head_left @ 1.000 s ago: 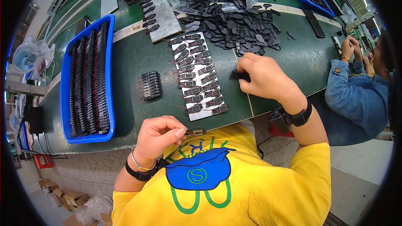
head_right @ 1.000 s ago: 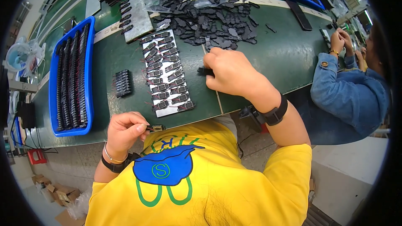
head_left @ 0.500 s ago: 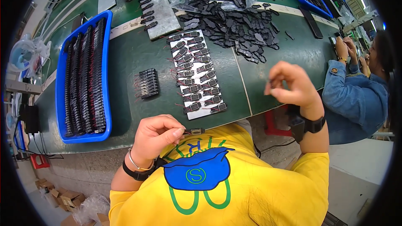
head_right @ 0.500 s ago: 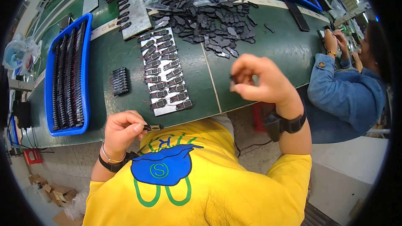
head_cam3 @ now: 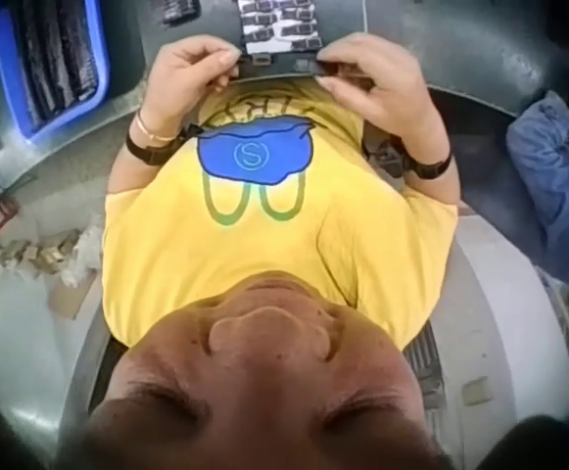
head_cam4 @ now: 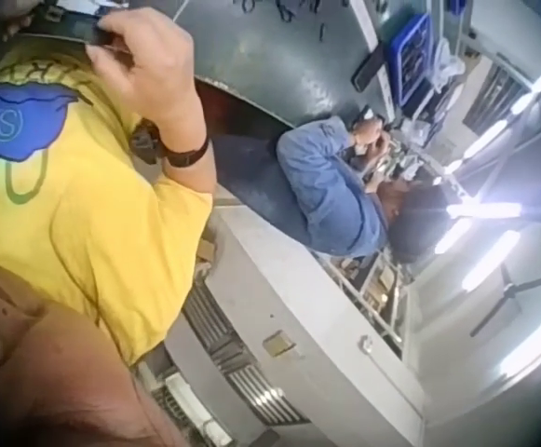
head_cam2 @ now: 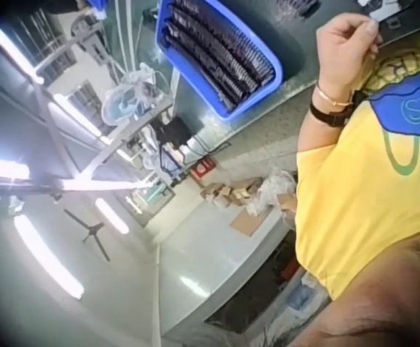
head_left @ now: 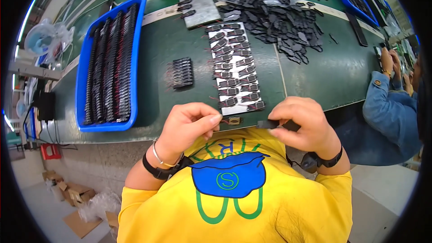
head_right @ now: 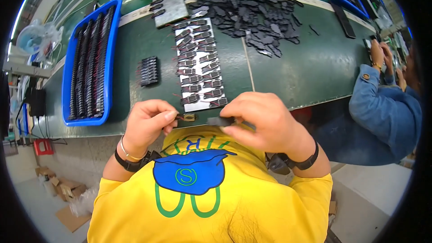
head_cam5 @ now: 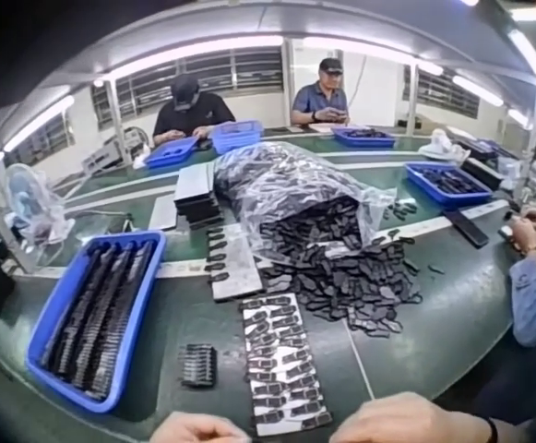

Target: The person picks up a small speaker and a plastic housing by hand, joins them together, and places the assembled unit onto a metal plate. This process is repeated multiple times while other black pieces are occasionally moved aside on the work surface.

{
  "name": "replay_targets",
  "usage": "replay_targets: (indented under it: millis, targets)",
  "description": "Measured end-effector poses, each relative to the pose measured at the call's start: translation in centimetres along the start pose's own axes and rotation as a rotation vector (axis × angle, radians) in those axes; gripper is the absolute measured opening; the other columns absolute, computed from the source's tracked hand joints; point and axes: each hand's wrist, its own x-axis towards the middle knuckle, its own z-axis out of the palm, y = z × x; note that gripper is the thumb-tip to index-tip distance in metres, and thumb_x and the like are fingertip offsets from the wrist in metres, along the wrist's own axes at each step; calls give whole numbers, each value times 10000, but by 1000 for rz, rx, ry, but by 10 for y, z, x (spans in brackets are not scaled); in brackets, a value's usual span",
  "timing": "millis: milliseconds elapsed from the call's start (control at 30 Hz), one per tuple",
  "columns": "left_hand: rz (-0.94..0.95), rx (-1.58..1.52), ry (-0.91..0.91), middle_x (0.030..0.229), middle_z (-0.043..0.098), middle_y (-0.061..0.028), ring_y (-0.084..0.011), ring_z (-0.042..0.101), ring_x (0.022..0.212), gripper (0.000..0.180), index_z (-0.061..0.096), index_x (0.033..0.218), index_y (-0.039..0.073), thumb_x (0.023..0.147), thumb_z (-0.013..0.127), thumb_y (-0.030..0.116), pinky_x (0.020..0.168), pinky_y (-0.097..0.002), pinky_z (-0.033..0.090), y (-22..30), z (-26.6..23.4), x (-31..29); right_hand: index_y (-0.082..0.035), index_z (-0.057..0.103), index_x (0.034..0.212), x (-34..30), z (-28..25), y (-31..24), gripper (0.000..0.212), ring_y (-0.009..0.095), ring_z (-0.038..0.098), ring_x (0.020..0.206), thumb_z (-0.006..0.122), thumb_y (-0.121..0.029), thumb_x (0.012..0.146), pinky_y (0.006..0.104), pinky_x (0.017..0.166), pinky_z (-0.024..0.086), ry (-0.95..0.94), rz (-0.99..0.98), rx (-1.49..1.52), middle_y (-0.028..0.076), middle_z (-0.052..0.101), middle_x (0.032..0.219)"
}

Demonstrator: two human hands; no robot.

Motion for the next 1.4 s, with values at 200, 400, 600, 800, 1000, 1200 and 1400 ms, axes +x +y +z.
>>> replay_targets:
  millis: [200,400,600,800,1000,1200,1400]
  targets:
    - [-10,-30,16,755,663,-61,-80,580,604,130,663,911,-27,906,642,102,537,-206,470,-3,2,-1,-12,615,884,21,36,-7,307,274,613,667,775,8,622,323,595,505,109,-200,-130,130,651,872]
    - [-9,-71,4,768,671,-66,-82,595,606,148,664,942,-22,923,632,121,541,-203,484,-5,4,0,3,607,908,20,54,-4,318,319,653,742,773,11,636,371,649,533,192,-191,-200,162,659,921]
    - [-21,-89,7,781,678,-75,-90,610,620,161,664,960,-23,930,626,130,554,-207,504,-8,4,-1,10,608,925,17,57,1,324,330,667,775,768,18,643,374,659,539,190,-155,-166,174,666,926]
    - [4,-78,-9,786,680,-79,-93,615,629,156,662,965,-28,934,617,118,559,-211,511,-9,3,-1,11,612,933,17,58,1,328,321,670,756,768,19,646,366,651,539,178,-146,-165,164,672,889]
    - [17,-65,-20,783,678,-79,-95,617,635,152,659,965,-28,933,617,114,563,-214,513,-10,3,-2,10,616,931,18,60,3,323,315,670,733,767,19,646,365,643,540,189,-161,-189,158,672,871]
    - [22,-82,-34,818,671,-72,-91,617,684,98,658,962,-22,895,649,49,611,-214,514,-6,4,-4,21,616,921,19,62,4,310,313,668,717,756,32,644,370,626,545,215,-222,-232,162,667,861]
    - [150,-63,8,892,656,-69,-85,607,753,145,658,960,-26,821,694,-48,685,-206,501,-8,11,-8,36,610,907,19,65,3,294,318,666,711,742,45,644,369,627,555,230,-249,-254,174,663,866]
